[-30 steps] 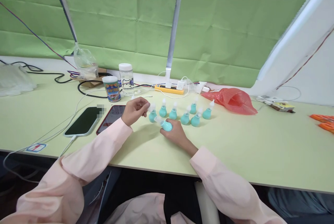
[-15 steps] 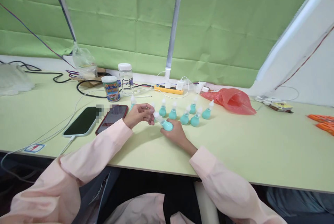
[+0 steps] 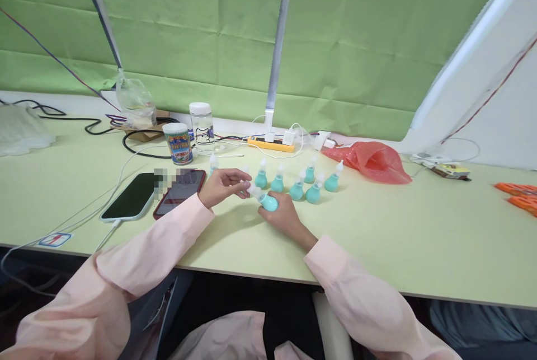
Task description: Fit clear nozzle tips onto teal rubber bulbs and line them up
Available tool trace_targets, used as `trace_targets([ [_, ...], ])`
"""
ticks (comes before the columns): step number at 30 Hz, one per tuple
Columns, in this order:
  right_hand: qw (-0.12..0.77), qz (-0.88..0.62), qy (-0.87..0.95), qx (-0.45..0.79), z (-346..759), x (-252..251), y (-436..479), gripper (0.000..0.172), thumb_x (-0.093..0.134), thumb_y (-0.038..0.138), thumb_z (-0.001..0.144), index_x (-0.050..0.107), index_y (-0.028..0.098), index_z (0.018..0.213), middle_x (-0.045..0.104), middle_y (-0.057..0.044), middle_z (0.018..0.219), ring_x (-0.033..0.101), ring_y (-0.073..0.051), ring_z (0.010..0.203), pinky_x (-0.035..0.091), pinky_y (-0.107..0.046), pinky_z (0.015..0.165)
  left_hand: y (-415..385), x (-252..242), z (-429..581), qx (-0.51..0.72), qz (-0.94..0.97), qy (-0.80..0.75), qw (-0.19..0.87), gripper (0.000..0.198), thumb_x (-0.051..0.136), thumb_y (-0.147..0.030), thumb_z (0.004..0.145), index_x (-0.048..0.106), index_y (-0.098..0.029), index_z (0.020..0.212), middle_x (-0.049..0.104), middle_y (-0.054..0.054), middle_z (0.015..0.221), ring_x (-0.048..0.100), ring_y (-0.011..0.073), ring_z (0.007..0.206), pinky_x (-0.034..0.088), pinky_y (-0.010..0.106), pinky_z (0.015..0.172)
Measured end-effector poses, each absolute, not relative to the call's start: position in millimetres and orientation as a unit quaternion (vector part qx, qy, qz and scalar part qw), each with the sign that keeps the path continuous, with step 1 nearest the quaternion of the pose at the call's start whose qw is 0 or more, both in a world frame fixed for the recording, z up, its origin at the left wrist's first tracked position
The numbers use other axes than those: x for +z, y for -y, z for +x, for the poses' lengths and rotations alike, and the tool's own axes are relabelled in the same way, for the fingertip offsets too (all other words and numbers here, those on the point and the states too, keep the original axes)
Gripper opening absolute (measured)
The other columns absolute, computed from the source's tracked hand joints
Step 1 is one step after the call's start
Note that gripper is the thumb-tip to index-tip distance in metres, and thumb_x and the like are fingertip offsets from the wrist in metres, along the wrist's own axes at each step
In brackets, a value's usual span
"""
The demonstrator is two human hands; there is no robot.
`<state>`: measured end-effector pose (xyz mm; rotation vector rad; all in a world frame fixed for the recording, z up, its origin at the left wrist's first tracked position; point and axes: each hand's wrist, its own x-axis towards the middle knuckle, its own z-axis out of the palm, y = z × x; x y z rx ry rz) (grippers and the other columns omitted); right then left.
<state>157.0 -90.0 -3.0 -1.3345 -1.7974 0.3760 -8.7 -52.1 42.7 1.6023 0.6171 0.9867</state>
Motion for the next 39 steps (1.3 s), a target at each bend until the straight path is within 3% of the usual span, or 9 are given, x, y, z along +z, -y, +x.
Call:
trace_targets([
  [9,0.413,-0.532,0.724,0.145,157,-2,93,0.013,0.048,0.022,0.054,0.037,0.017,0.049,0.034,0.005,0.045,0.032,-0.007,0.044,0.026,-0.020,0.043,52,46,-16,0.332,0.697,-0.257,0.582,0.033,0.063,-0.033,0.058,0.060,-0.006,0.076,0.056,0.002,0.048,0.051,0.0089,0.039,0.043,0.020,0.039],
  [19,0.374,-0.534,0.753,0.090,161,-5,92,0.009,0.049,0.020,0.051,0.041,0.017,0.049,0.037,0.005,0.043,0.032,-0.007,0.043,0.025,-0.021,0.044,48,41,-19,0.262,0.734,-0.240,0.579,0.034,0.066,-0.030,0.053,0.061,-0.006,0.076,0.057,0.001,0.046,0.052,0.0081,0.040,0.044,0.019,0.041],
  [30,0.323,-0.496,0.711,0.380,163,0,89,0.014,0.050,0.015,0.051,0.037,0.015,0.045,0.031,0.008,0.040,0.027,-0.004,0.038,0.020,-0.018,0.037,48,39,-18,0.270,0.727,-0.233,0.586,0.035,0.066,-0.031,0.053,0.059,-0.004,0.073,0.057,0.004,0.050,0.055,0.0119,0.042,0.047,0.023,0.042],
  [39,0.313,-0.495,0.704,0.402,162,-1,91,0.015,0.051,0.015,0.054,0.040,0.015,0.044,0.034,0.008,0.033,0.029,-0.004,0.031,0.021,-0.019,0.034,46,32,-15,0.291,0.726,-0.235,0.577,0.035,0.065,-0.034,0.055,0.058,-0.005,0.074,0.056,0.002,0.048,0.053,0.0103,0.041,0.045,0.022,0.041],
])
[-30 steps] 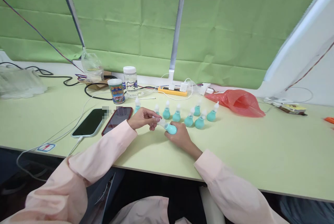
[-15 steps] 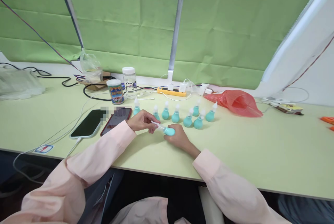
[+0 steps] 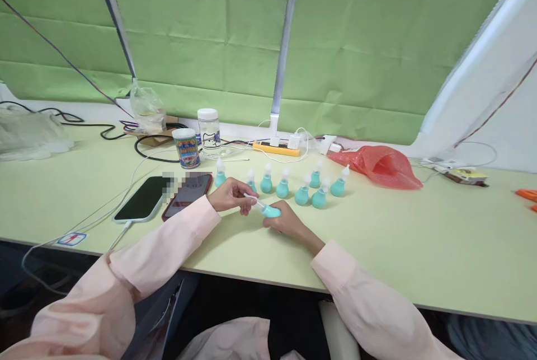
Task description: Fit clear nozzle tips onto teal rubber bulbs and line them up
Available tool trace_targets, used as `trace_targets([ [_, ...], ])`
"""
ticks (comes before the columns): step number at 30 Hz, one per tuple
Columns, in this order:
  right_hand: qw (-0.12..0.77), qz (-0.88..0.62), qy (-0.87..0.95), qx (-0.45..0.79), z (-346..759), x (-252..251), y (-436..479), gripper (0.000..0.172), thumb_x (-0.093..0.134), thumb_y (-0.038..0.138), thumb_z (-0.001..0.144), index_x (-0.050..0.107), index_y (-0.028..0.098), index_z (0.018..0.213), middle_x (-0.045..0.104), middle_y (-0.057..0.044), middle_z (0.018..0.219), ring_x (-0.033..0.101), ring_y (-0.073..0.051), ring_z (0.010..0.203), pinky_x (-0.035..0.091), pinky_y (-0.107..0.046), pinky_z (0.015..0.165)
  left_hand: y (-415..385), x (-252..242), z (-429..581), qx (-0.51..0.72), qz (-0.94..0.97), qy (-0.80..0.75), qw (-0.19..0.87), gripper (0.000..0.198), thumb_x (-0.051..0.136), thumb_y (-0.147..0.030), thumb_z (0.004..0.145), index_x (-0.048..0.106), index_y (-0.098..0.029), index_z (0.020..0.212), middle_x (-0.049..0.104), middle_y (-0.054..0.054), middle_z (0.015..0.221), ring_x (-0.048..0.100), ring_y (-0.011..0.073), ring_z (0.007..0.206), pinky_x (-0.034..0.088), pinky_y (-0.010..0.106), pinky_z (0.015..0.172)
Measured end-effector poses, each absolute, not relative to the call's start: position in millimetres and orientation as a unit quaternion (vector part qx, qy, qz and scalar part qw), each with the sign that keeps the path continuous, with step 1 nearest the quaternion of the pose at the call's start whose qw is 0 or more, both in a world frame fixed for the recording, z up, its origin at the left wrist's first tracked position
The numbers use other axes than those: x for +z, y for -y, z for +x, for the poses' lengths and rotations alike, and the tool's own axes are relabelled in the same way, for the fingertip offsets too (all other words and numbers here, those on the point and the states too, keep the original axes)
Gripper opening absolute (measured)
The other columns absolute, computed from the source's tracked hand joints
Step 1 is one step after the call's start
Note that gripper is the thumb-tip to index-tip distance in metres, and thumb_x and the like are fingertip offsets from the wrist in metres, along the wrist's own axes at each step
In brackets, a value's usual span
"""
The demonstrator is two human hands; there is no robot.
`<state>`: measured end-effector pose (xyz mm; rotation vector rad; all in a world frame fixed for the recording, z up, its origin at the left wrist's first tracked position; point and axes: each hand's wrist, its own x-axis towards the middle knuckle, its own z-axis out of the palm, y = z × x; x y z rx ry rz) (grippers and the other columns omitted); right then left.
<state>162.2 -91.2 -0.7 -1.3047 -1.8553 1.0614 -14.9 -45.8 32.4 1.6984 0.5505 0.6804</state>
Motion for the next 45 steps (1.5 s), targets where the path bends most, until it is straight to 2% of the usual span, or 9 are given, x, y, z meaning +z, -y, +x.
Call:
trace_targets([
  [6,0.346,-0.472,0.720,0.372,157,3,95,0.015,0.051,0.030,0.065,0.048,0.016,0.061,0.045,0.004,0.046,0.042,-0.008,0.041,0.032,-0.021,0.042,51,32,-8,0.359,0.731,-0.243,0.527,0.035,0.064,-0.032,0.057,0.059,-0.005,0.079,0.052,0.000,0.044,0.048,0.0064,0.039,0.042,0.019,0.043],
  [11,0.401,-0.453,0.735,0.307,158,6,91,0.020,0.045,0.037,0.072,0.050,0.017,0.071,0.051,0.000,0.066,0.045,-0.011,0.058,0.036,-0.023,0.054,52,35,-7,0.414,0.707,-0.242,0.519,0.040,0.055,-0.039,0.064,0.055,-0.008,0.089,0.054,0.001,0.055,0.050,0.0077,0.045,0.043,0.021,0.046],
  [15,0.447,-0.496,0.700,0.254,168,2,81,0.026,0.039,0.041,0.075,0.049,0.017,0.079,0.051,-0.001,0.070,0.045,-0.012,0.059,0.036,-0.024,0.055,49,36,-13,0.500,0.723,-0.311,0.360,0.030,0.047,-0.039,0.070,0.054,-0.010,0.073,0.049,-0.001,0.051,0.045,0.0059,0.043,0.037,0.019,0.043],
  [18,0.426,-0.499,0.729,0.193,171,0,78,0.023,0.041,0.038,0.074,0.049,0.017,0.076,0.051,-0.001,0.071,0.046,-0.013,0.065,0.036,-0.025,0.059,52,33,-14,0.504,0.773,-0.319,0.216,0.023,0.048,-0.036,0.069,0.052,-0.013,0.069,0.045,-0.004,0.048,0.039,0.0042,0.042,0.033,0.017,0.045],
  [22,0.371,-0.470,0.798,0.075,168,-1,83,0.014,0.047,0.029,0.069,0.046,0.016,0.063,0.047,0.001,0.059,0.041,-0.011,0.056,0.032,-0.023,0.054,61,27,-9,0.420,0.831,-0.317,0.182,0.030,0.051,-0.042,0.066,0.044,-0.014,0.057,0.034,-0.007,0.042,0.031,0.0035,0.040,0.026,0.017,0.043],
  [25,0.331,-0.457,0.826,0.026,166,-3,87,0.011,0.046,0.023,0.066,0.044,0.017,0.057,0.046,0.001,0.054,0.039,-0.010,0.051,0.029,-0.022,0.050,64,24,-5,0.314,0.878,-0.297,0.206,0.040,0.048,-0.048,0.066,0.038,-0.014,0.047,0.031,-0.006,0.040,0.027,0.0037,0.039,0.022,0.019,0.042],
  [29,0.278,-0.448,0.850,0.003,167,-5,90,0.013,0.047,0.022,0.066,0.048,0.017,0.054,0.050,0.000,0.050,0.042,-0.010,0.048,0.028,-0.022,0.049,65,18,-1,0.211,0.881,-0.265,0.330,0.049,0.026,-0.050,0.076,0.039,-0.014,0.045,0.033,-0.004,0.036,0.030,0.0051,0.036,0.024,0.020,0.041],
  [40,0.301,-0.445,0.843,-0.009,168,-6,89,0.017,0.047,0.022,0.068,0.047,0.016,0.052,0.049,0.001,0.047,0.040,-0.008,0.045,0.028,-0.021,0.048,59,12,2,0.194,0.735,-0.278,0.587,0.051,0.019,-0.056,0.075,0.033,-0.016,0.046,0.033,-0.003,0.031,0.029,0.0056,0.027,0.020,0.020,0.031],
  [45,0.329,-0.457,0.826,0.007,170,-5,86,0.010,0.047,0.021,0.065,0.046,0.017,0.055,0.049,0.002,0.050,0.040,-0.008,0.047,0.030,-0.021,0.049,57,16,4,0.196,0.718,-0.283,0.605,0.048,0.022,-0.059,0.072,0.035,-0.017,0.054,0.036,-0.005,0.031,0.031,0.0064,0.026,0.021,0.019,0.029],
])
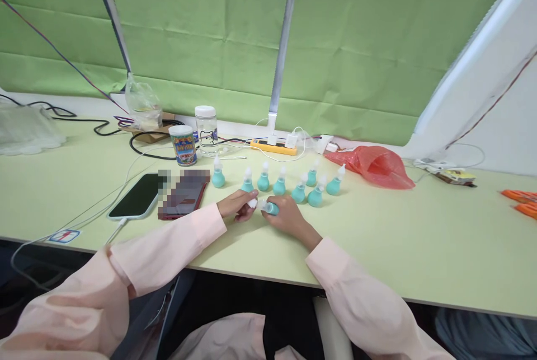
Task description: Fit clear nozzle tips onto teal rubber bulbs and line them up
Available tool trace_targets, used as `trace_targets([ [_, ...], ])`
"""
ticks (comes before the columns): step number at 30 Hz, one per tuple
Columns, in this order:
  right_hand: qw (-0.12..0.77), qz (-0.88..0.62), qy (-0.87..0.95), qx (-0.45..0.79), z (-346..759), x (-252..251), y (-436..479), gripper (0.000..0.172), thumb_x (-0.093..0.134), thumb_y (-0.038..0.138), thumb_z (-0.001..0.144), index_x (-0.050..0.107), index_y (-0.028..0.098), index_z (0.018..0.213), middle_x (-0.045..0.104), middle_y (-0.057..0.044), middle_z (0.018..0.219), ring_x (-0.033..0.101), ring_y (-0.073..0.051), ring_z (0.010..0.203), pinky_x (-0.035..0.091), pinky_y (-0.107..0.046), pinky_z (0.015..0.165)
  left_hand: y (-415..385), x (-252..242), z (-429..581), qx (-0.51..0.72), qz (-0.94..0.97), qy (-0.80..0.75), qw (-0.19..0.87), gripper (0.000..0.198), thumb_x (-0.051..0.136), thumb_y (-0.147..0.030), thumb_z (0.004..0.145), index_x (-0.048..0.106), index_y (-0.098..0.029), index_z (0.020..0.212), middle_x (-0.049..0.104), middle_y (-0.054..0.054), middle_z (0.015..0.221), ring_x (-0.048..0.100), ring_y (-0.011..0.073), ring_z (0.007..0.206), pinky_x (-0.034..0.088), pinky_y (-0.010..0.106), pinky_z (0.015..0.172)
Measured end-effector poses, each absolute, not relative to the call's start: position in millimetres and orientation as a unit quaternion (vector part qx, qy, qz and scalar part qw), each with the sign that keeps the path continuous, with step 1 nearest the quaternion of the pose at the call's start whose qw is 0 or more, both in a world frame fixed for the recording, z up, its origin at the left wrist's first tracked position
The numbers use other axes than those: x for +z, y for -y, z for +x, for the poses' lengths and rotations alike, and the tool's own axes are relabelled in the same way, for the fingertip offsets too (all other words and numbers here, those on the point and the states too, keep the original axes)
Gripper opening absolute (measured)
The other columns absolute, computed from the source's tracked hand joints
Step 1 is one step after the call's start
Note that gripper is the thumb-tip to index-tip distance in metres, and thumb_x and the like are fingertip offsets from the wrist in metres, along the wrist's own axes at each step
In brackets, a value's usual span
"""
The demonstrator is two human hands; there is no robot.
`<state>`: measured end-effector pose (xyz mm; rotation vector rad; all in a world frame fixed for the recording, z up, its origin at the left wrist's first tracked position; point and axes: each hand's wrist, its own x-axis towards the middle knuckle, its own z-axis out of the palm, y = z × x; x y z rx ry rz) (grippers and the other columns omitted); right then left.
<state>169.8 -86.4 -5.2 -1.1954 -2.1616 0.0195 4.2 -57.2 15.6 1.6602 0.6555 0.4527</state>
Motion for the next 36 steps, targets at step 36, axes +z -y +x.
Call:
trace_targets([
  [36,0.278,-0.494,0.823,-0.022,171,-7,82,0.016,0.054,0.030,0.060,0.052,0.017,0.069,0.056,-0.003,0.067,0.050,-0.015,0.062,0.032,-0.024,0.054,65,14,3,0.206,0.928,-0.309,0.004,0.034,0.035,-0.043,0.076,0.053,-0.016,0.083,0.056,0.004,0.077,0.053,0.0147,0.067,0.037,0.024,0.056],
])
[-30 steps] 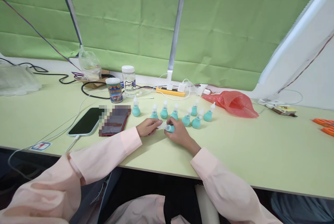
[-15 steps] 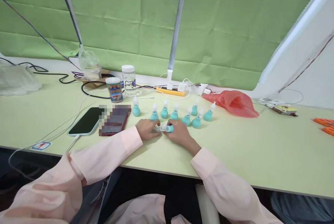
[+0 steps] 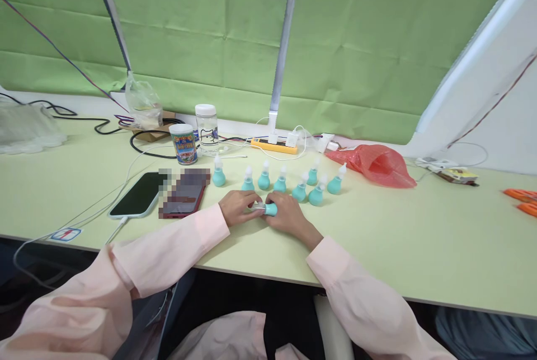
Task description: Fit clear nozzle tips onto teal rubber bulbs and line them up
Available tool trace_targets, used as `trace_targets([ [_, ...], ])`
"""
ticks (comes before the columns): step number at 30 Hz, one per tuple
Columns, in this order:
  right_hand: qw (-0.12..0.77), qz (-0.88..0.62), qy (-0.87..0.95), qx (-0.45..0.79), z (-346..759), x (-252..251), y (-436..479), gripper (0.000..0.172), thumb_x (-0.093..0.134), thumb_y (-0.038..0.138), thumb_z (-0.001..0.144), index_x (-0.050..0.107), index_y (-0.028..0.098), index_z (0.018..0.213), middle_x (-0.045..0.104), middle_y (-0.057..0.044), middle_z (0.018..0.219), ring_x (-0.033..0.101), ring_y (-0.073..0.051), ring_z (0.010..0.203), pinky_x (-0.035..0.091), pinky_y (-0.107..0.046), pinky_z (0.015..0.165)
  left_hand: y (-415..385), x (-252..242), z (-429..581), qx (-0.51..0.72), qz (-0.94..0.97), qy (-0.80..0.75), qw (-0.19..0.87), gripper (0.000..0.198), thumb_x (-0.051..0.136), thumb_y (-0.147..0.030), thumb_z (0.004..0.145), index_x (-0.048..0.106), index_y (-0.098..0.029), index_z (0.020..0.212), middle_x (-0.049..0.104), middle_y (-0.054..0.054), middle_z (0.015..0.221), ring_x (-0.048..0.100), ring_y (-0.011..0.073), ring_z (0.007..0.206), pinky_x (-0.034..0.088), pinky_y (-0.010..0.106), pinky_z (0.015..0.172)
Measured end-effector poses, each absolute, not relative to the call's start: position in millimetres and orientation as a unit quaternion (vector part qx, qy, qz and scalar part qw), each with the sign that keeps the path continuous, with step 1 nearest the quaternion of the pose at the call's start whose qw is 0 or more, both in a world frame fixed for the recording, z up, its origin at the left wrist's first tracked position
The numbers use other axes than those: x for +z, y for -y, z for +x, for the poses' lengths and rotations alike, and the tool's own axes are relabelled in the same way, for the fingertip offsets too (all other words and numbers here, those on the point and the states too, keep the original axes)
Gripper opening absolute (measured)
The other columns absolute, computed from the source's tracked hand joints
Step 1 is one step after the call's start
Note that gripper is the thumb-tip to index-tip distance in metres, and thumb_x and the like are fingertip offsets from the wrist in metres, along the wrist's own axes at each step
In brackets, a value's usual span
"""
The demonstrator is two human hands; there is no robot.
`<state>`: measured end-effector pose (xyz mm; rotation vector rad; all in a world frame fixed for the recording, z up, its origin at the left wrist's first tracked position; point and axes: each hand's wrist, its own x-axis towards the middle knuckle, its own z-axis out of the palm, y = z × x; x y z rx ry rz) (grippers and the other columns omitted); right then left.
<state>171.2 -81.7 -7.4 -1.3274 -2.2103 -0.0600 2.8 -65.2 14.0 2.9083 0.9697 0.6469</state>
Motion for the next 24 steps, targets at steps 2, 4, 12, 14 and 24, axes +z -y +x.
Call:
trace_targets([
  [2,0.281,-0.485,0.828,-0.018,171,-6,83,0.018,0.054,0.032,0.061,0.053,0.017,0.071,0.055,-0.003,0.068,0.050,-0.015,0.064,0.033,-0.024,0.055,63,12,3,0.208,0.931,-0.300,0.002,0.031,0.036,-0.041,0.076,0.053,-0.016,0.085,0.055,0.004,0.078,0.052,0.0139,0.068,0.037,0.024,0.057],
  [4,0.282,-0.478,0.832,-0.013,170,-5,84,0.018,0.054,0.032,0.063,0.054,0.017,0.072,0.055,-0.003,0.067,0.050,-0.014,0.064,0.033,-0.024,0.056,62,11,3,0.215,0.931,-0.294,-0.005,0.030,0.036,-0.039,0.077,0.053,-0.016,0.088,0.054,0.004,0.079,0.052,0.0136,0.069,0.038,0.024,0.059],
  [12,0.299,-0.503,0.809,-0.050,169,-5,85,0.017,0.053,0.033,0.063,0.058,0.017,0.066,0.054,-0.003,0.063,0.049,-0.012,0.058,0.032,-0.023,0.053,55,4,1,0.279,0.922,-0.261,-0.057,0.028,0.033,-0.031,0.080,0.056,-0.018,0.090,0.051,0.006,0.081,0.047,0.0137,0.076,0.039,0.025,0.065],
  [14,0.299,-0.508,0.805,-0.065,169,-6,85,0.016,0.053,0.032,0.062,0.059,0.017,0.064,0.054,-0.003,0.063,0.049,-0.012,0.057,0.032,-0.023,0.052,55,3,2,0.284,0.921,-0.257,-0.076,0.027,0.033,-0.030,0.080,0.057,-0.018,0.087,0.051,0.006,0.080,0.046,0.0133,0.074,0.038,0.025,0.064],
  [24,0.309,-0.516,0.788,-0.131,167,-11,85,0.021,0.050,0.035,0.066,0.058,0.017,0.062,0.053,-0.004,0.063,0.048,-0.012,0.059,0.030,-0.023,0.051,57,1,6,0.282,0.915,-0.236,-0.165,0.029,0.032,-0.017,0.081,0.057,-0.015,0.066,0.052,0.005,0.073,0.043,0.0130,0.072,0.036,0.023,0.055],
])
